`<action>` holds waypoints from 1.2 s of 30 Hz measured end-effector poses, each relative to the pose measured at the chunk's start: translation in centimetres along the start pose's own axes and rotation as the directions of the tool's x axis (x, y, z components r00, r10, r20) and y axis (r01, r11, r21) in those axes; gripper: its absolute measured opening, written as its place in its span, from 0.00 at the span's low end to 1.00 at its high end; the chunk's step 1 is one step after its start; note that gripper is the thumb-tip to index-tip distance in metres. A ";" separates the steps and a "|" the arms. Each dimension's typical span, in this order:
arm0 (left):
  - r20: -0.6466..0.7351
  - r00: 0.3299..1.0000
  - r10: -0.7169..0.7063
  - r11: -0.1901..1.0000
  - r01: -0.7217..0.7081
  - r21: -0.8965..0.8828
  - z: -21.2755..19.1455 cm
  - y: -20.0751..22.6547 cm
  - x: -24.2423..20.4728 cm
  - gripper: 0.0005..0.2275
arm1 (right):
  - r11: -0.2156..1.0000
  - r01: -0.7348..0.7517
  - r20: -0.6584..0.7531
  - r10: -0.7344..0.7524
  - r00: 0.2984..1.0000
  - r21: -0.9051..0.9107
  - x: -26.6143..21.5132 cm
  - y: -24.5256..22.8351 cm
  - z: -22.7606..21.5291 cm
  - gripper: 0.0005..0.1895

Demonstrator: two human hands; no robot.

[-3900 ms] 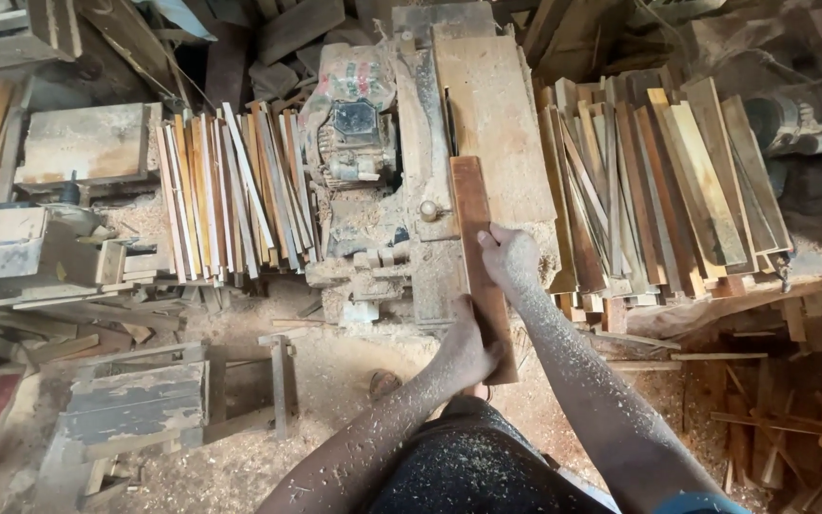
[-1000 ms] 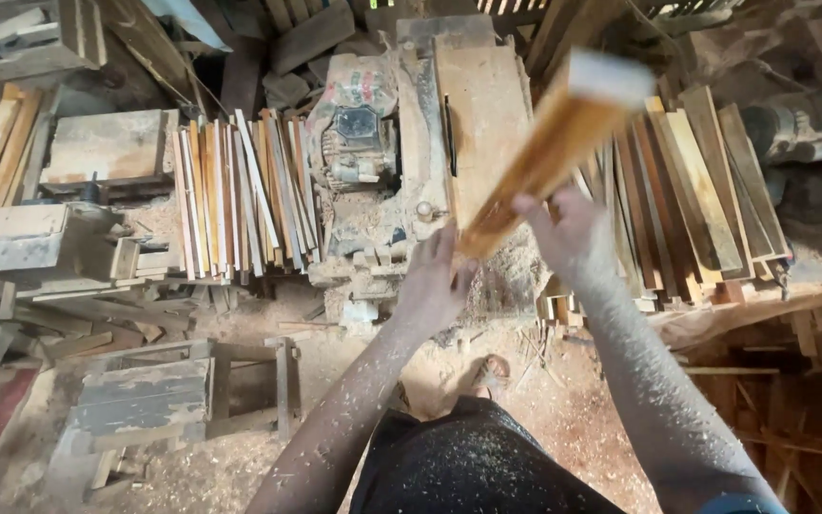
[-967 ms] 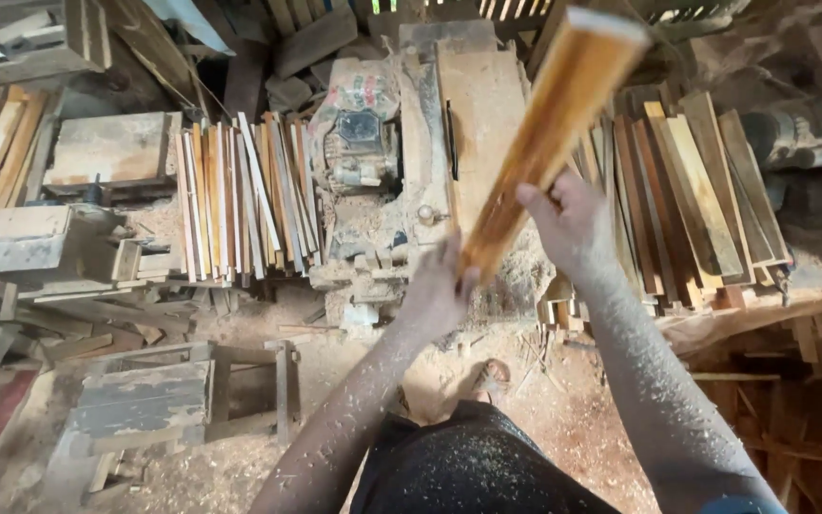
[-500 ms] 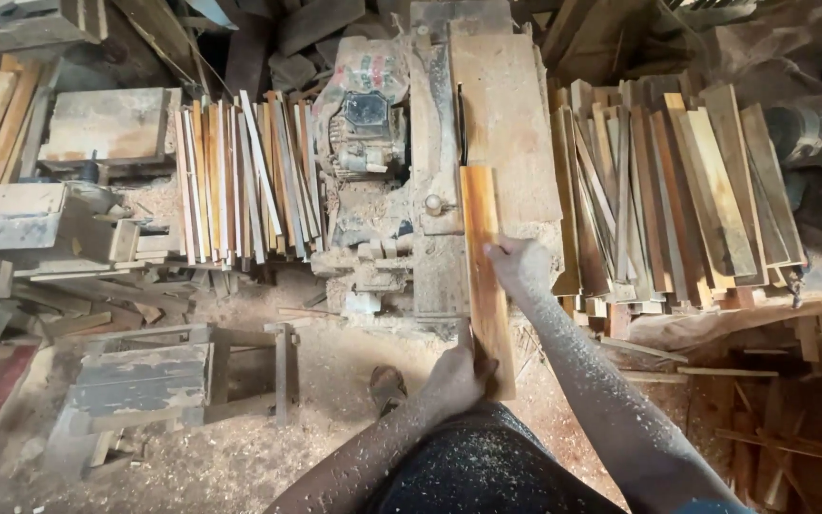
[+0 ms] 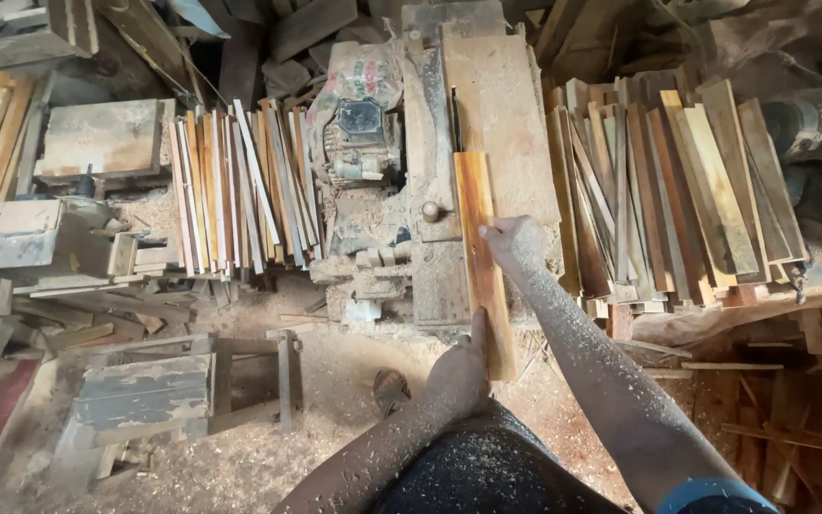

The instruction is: Feeding thin wooden strips through a table saw to trim or cut them to size.

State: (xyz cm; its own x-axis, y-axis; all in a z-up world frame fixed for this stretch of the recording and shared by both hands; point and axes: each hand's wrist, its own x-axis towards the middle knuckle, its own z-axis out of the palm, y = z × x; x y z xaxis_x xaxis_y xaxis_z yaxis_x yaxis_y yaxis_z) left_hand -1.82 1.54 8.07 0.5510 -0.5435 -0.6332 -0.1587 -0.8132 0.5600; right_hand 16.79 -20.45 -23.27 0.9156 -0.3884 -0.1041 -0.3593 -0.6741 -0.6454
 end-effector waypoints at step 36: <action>-0.184 0.974 0.129 0.976 -0.092 0.196 -9.3 -3.6 14.8 0.45 | 0.999 0.008 -0.015 -0.009 1.000 -0.039 -0.8 -13.9 -9.7 0.13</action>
State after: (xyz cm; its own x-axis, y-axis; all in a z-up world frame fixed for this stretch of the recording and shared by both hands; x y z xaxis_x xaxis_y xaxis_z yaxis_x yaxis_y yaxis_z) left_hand 14.55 -1.64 1.67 0.6673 -0.5961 -0.4465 -0.3661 -0.7846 0.5004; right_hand 19.27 -16.89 -6.86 0.9161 -0.3915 -0.0872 -0.3584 -0.7014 -0.6161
